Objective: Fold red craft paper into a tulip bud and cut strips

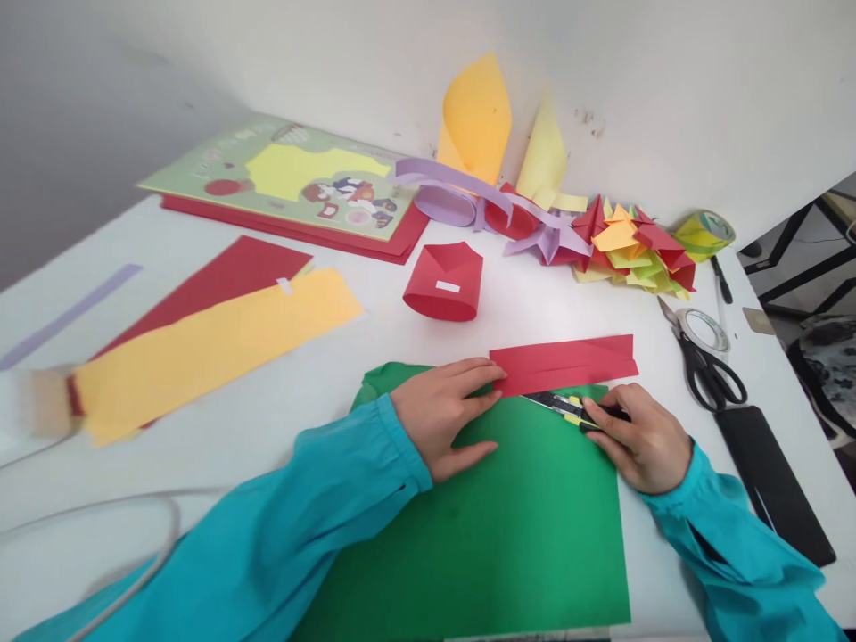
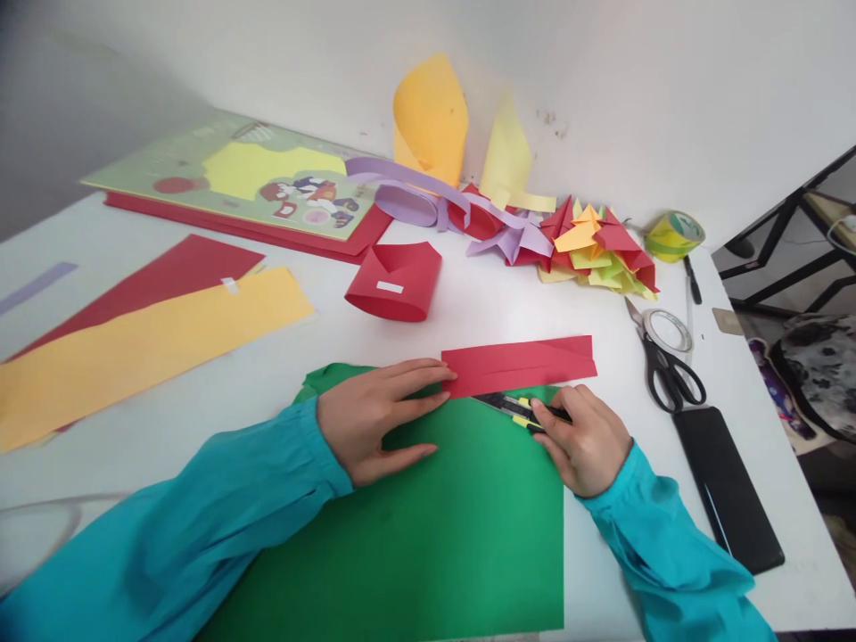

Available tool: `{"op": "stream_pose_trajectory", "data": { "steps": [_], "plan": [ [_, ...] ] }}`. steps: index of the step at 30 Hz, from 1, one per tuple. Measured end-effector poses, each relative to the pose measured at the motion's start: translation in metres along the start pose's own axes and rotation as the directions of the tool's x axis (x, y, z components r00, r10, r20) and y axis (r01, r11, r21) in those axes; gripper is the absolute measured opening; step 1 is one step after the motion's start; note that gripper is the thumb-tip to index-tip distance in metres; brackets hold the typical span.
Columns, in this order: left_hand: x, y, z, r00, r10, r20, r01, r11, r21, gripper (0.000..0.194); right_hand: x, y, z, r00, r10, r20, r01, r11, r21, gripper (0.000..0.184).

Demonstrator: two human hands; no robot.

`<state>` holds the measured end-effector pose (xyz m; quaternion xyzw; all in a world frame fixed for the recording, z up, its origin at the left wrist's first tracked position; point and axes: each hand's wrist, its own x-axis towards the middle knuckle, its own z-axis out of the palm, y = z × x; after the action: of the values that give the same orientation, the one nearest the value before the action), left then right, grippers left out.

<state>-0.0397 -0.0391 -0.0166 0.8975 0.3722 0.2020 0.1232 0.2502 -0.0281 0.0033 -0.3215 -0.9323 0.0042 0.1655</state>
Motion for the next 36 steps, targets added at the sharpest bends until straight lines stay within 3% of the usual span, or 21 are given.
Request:
{"op": "stream_pose_trajectory", "data": {
  "steps": [7,16,26,36],
  "plan": [
    [-0.001,-0.001,0.001,1.000,0.007,0.002,-0.007,1.000,-0.009,0.045,0.005,-0.008,0.006,0.998,0.022,-0.058,-0.025,0.999,-0.048,0.026],
    [0.000,-0.001,0.000,1.000,0.015,-0.001,-0.015,1.000,-0.021,0.044,0.004,-0.010,0.002,1.000,0.006,-0.007,-0.006,1.000,-0.011,0.026],
    [-0.004,-0.007,0.001,0.999,0.030,-0.026,-0.032,0.997,-0.065,0.046,0.006,-0.014,0.010,0.998,0.033,-0.051,-0.034,0.999,-0.013,0.027],
    [-0.002,-0.010,-0.001,0.999,0.022,-0.023,-0.022,1.000,0.000,0.045,0.005,-0.014,0.009,0.997,0.048,-0.063,-0.049,0.999,-0.012,0.029]
  ]
}}
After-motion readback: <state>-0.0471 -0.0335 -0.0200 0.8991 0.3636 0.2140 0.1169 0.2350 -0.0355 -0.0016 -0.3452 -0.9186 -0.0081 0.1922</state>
